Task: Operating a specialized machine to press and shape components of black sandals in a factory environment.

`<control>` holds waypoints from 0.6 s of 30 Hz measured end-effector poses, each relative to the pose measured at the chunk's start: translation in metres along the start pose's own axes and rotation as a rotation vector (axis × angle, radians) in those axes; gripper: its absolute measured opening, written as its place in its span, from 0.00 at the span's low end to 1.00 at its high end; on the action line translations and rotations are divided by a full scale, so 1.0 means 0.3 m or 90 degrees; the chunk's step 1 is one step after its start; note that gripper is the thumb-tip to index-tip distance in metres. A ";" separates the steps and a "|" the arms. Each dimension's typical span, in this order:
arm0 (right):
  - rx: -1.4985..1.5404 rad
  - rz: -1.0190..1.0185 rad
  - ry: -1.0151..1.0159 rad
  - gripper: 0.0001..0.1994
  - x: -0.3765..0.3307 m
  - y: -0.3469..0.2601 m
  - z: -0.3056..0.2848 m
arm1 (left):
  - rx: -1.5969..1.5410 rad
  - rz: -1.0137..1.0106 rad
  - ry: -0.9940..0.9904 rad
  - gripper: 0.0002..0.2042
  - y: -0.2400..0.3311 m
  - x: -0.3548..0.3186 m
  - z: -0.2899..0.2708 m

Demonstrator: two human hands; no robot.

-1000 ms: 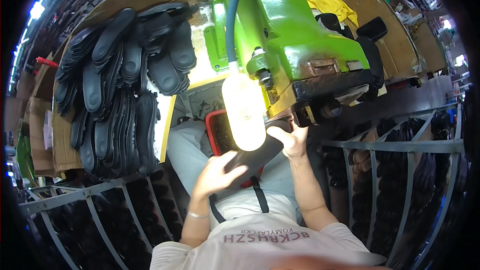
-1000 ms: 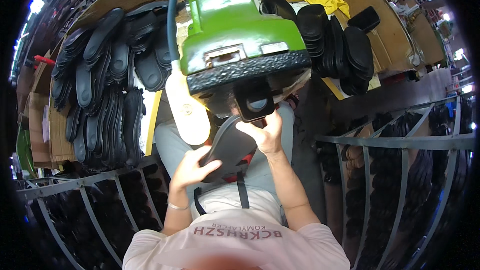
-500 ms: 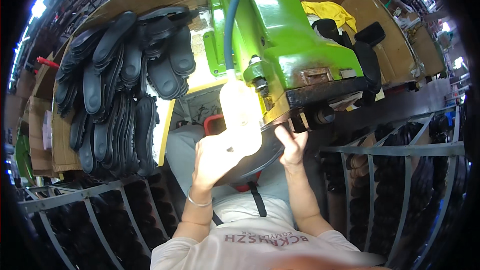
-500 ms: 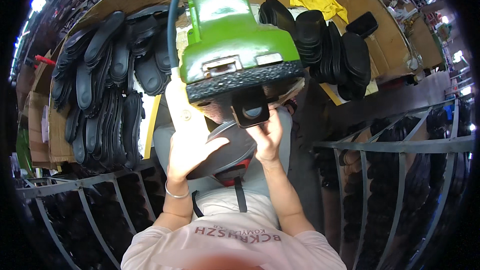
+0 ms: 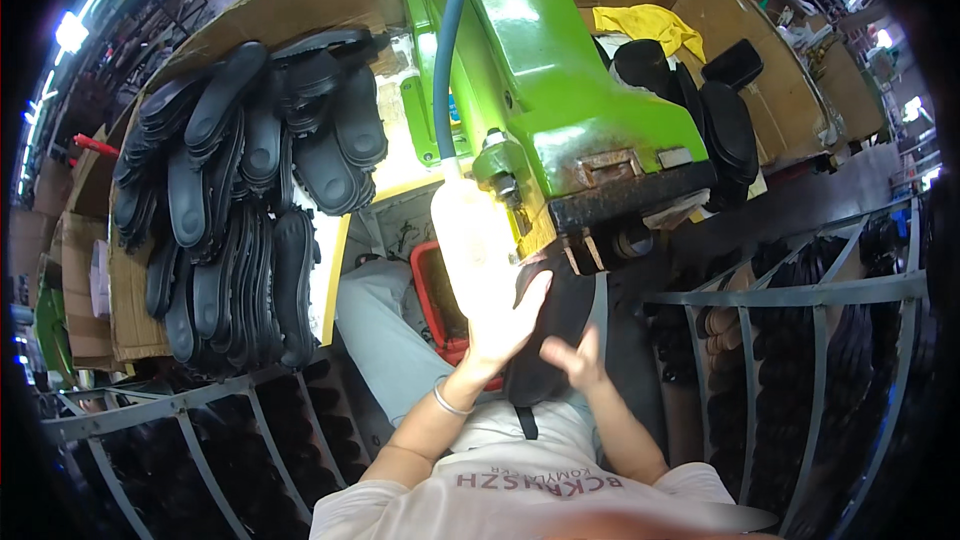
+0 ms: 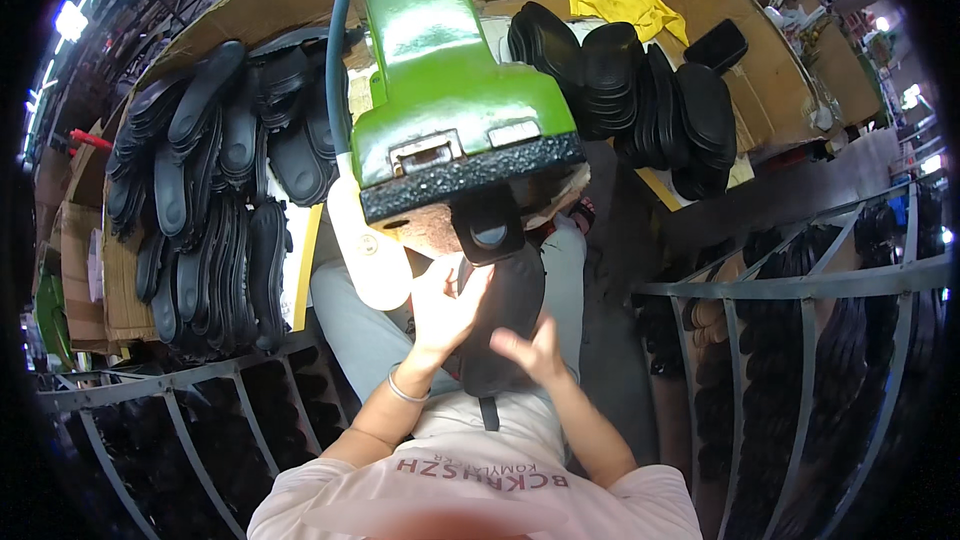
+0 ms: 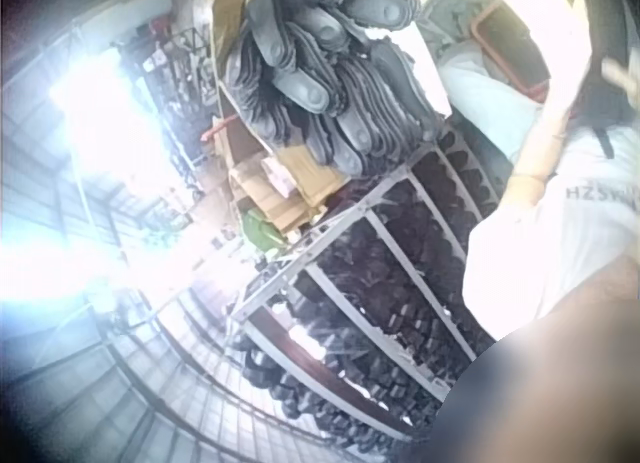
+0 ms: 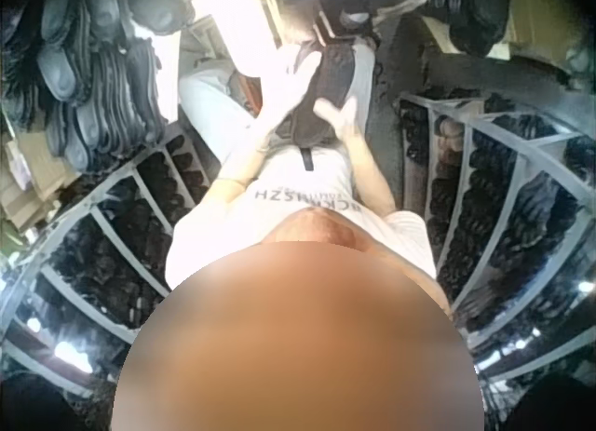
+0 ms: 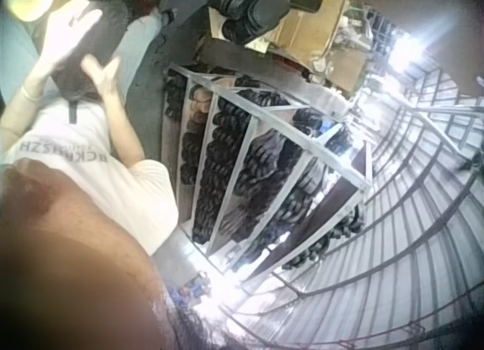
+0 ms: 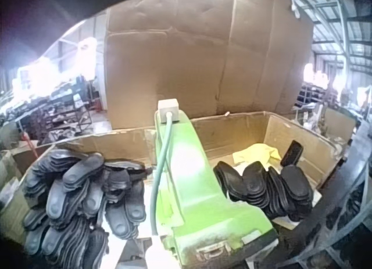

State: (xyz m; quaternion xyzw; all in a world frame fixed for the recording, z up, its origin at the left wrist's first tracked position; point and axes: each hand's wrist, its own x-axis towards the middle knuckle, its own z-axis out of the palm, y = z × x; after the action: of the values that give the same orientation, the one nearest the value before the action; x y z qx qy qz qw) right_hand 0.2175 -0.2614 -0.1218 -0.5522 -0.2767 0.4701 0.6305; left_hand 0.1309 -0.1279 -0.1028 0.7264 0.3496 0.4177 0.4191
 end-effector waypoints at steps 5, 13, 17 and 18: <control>0.123 0.163 -0.007 0.22 -0.221 0.035 -0.090 | 0.044 -0.055 -0.007 0.06 0.030 -0.041 -0.009; 0.064 -0.014 0.199 0.18 -0.110 -0.170 -0.252 | 0.033 -0.042 -0.012 0.12 0.040 -0.051 -0.051; -0.027 -0.072 0.180 0.12 0.043 -0.278 -0.255 | -0.173 -0.089 -0.039 0.17 0.054 -0.047 -0.123; -0.056 -0.092 0.164 0.11 0.081 -0.297 -0.250 | -0.208 -0.083 -0.026 0.17 0.056 -0.043 -0.131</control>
State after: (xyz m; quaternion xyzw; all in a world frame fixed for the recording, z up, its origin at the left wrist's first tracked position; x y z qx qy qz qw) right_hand 0.3181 -0.2676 -0.0585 -0.6137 -0.2527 0.3359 0.6683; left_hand 0.0930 -0.1332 -0.0800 0.6330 0.3149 0.4259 0.5646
